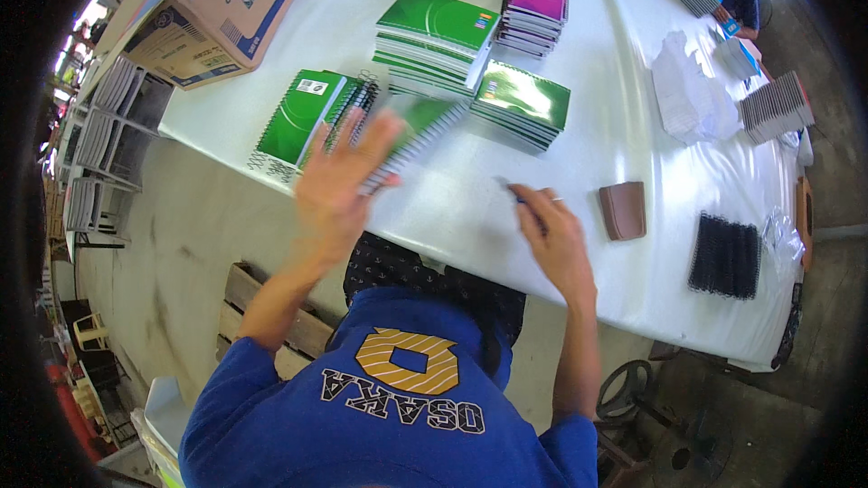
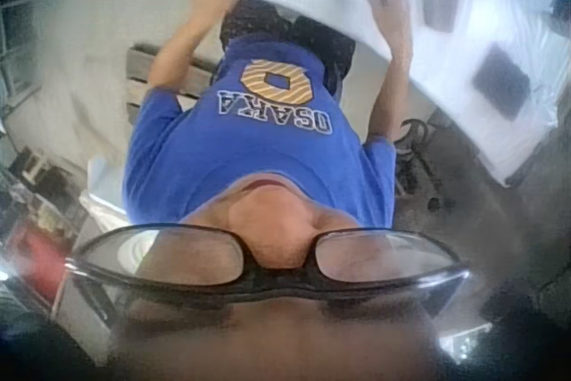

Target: The person assembles spiral notebooks by hand and using pliers, inserting a spiral coil into pre-punched holes of notebook covers and pages, and crimping the ends of the coil to secure it.

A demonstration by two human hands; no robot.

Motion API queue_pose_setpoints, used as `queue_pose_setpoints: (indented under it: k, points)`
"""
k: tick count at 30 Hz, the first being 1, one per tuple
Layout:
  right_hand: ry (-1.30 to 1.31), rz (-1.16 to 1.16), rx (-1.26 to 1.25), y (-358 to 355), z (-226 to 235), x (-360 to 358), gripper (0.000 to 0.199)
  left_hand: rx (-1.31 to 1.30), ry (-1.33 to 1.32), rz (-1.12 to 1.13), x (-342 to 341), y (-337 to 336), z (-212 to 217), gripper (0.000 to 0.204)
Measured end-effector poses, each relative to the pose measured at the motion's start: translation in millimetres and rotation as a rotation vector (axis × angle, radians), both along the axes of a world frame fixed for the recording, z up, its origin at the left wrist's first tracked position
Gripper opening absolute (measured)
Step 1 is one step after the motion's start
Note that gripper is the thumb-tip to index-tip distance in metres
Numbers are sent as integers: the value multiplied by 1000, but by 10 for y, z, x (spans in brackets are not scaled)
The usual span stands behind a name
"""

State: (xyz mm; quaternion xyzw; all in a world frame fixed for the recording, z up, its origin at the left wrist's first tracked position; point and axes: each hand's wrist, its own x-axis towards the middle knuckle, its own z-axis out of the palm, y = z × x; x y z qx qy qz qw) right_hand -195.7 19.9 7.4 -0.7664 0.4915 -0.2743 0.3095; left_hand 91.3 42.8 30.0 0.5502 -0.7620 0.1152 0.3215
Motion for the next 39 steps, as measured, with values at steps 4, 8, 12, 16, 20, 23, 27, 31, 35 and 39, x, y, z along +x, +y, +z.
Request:
queue_pose_setpoints:
  k: [4,8,12,16,20,23,27,31,35,39]
  points:
    - [340,-197,-207,-86,-254,-300,30,9,-160,241,759,-64,354,73]
    - [446,-167,-544,-269,-279,-292,28,531,-206,71,1239,-19,143,88]
    - [51,-458,-302,-920,-255,-43,34,552,-181,34,1233,35,101,92]
    - [36,-661,113,-1632,-393,-209,42,335,-187,49,994,18,289,83]
    - [-345,-521,446,-1675,-326,-305,33,176,-17,-18,725,79,313,67]
    - [-372,-544,315,-1529,-273,-349,25,152,116,-164,349,11,150,68]
    - [-583,-405,88,-926,-309,-217,23,322,620,-227,-256,-151,-104,101]
    - [-456,-316,87,-159,-700,143,20,605,1341,-487,-418,-401,-809,118]
    - [-525,-250,235,86,-708,406,27,698,1181,-538,-402,-270,-958,122]
    - [-483,-290,164,84,-792,357,27,294,561,-363,-585,-302,-277,122]
